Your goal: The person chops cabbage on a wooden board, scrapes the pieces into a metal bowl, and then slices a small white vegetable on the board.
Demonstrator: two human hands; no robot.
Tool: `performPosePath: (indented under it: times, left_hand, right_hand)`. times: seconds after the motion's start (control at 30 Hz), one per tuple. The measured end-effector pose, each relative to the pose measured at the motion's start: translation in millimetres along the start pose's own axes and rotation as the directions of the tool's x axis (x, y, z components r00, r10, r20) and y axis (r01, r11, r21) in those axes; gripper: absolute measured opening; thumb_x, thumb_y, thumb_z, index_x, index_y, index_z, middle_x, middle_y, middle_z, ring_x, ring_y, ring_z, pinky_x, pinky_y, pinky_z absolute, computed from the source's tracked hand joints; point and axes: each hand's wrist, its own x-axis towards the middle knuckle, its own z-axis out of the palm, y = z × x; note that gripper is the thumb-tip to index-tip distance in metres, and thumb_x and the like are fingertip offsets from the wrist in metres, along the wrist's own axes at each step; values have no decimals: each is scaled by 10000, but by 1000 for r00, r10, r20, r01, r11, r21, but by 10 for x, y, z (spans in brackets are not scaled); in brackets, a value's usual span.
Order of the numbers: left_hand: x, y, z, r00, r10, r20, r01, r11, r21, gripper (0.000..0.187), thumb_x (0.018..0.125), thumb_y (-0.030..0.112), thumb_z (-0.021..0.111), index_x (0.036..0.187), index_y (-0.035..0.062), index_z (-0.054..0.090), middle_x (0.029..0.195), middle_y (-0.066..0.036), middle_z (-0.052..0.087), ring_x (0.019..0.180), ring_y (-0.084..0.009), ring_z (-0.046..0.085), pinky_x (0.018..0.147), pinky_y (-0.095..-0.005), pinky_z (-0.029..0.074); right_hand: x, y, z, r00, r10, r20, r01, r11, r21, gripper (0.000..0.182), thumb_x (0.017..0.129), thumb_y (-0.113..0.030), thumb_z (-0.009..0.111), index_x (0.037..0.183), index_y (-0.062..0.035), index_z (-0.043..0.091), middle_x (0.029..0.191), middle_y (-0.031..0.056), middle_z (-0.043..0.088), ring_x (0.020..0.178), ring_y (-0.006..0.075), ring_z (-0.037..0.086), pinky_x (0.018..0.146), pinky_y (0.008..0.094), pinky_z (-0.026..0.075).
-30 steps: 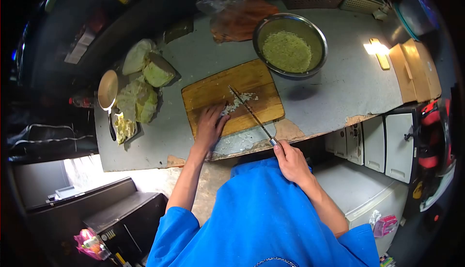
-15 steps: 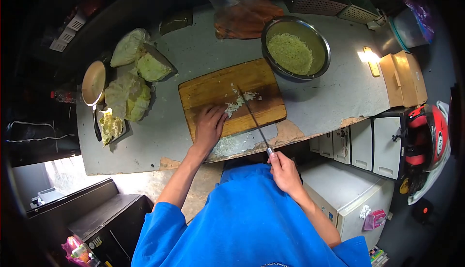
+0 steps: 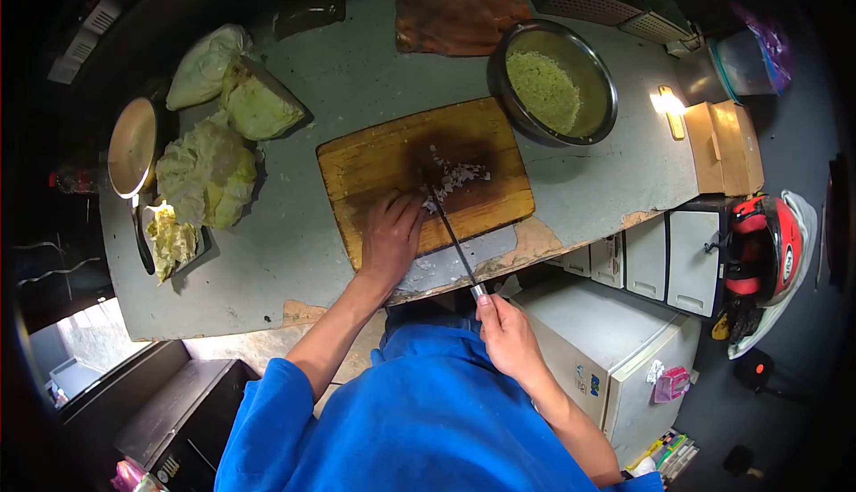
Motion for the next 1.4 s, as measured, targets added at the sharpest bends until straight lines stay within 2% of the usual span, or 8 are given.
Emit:
performPosePath:
  times: [0.67, 0.7, 0.77, 0.9, 1.0, 1.1, 1.13, 1.4]
  left_hand:
    - [-49, 74, -59, 999, -7, -41, 6, 999, -32, 255, 938, 106, 709, 1174, 16, 746, 1105, -174, 742, 1092, -394, 650, 947, -450, 528]
    - [-39, 83, -68, 999, -17, -46, 15, 999, -47, 236, 940, 105, 700, 1153, 18, 753, 1103, -170, 741, 1079, -382, 656, 939, -443, 530]
    - [-16, 70, -69, 998, -15, -54, 12, 999, -53, 219, 942, 105, 691, 1131, 19, 759, 1100, -166, 740, 1065, -370, 663, 931, -436, 533]
    - [-7, 126, -84, 987, -150, -49, 143, 982, -126, 165, 922, 98, 710, 1051, 22, 779, 1026, -148, 749, 979, -337, 690, 876, -414, 540]
    - [21, 85, -62, 987, -156, -49, 146, 976, -163, 135, 906, 87, 720, 1003, 13, 778, 989, -136, 751, 943, -330, 697, 853, -408, 542]
    - [80, 60, -89, 989, -144, -29, 136, 974, -183, 109, 888, 72, 731, 967, 8, 771, 976, -129, 753, 935, -328, 701, 842, -408, 546]
    - [89, 55, -82, 990, -140, -25, 133, 973, -187, 96, 878, 64, 738, 950, 7, 769, 972, -126, 755, 939, -324, 703, 838, -407, 548]
    - [57, -24, -68, 998, -45, -50, 36, 987, -157, 139, 869, 42, 746, 999, -4, 765, 1035, -136, 758, 992, -330, 702, 869, -406, 553]
  right_hand:
    - [471, 279, -23, 963, -269, 24, 269, 962, -50, 574, 1103, -447, 366, 1045, 42, 662, 1051, 350, 671, 1081, 560, 592, 933, 589, 482]
    - [515, 290, -55, 937, -350, 1, 350, 935, -62, 587, 1109, -468, 392, 909, 47, 590, 757, 246, 639, 693, 395, 641, 691, 486, 519]
    - [616, 295, -173, 961, -245, 128, 246, 969, 8, 604, 1112, -493, 375, 834, 12, 555, 636, 96, 541, 507, 203, 522, 506, 396, 480]
    - [404, -49, -362, 970, -110, 217, 94, 992, 84, 588, 1114, -498, 364, 799, -30, 529, 611, 15, 478, 442, 127, 456, 412, 326, 417]
    - [513, 111, -107, 963, -258, 81, 260, 966, -11, 597, 1110, -489, 381, 831, 9, 556, 608, 51, 495, 447, 153, 484, 432, 366, 431]
    - [379, 108, 115, 964, -260, -52, 255, 963, -89, 559, 1106, -444, 400, 952, 51, 611, 840, 300, 680, 840, 514, 666, 750, 524, 523]
    - [335, 43, 150, 981, -192, -24, 190, 980, -62, 532, 1102, -428, 408, 993, 48, 616, 997, 364, 653, 1082, 578, 555, 887, 562, 477]
    - [574, 228, 370, 978, -197, -73, 195, 980, -41, 490, 1098, -418, 417, 1011, 17, 626, 1008, 358, 659, 1063, 557, 586, 870, 582, 488]
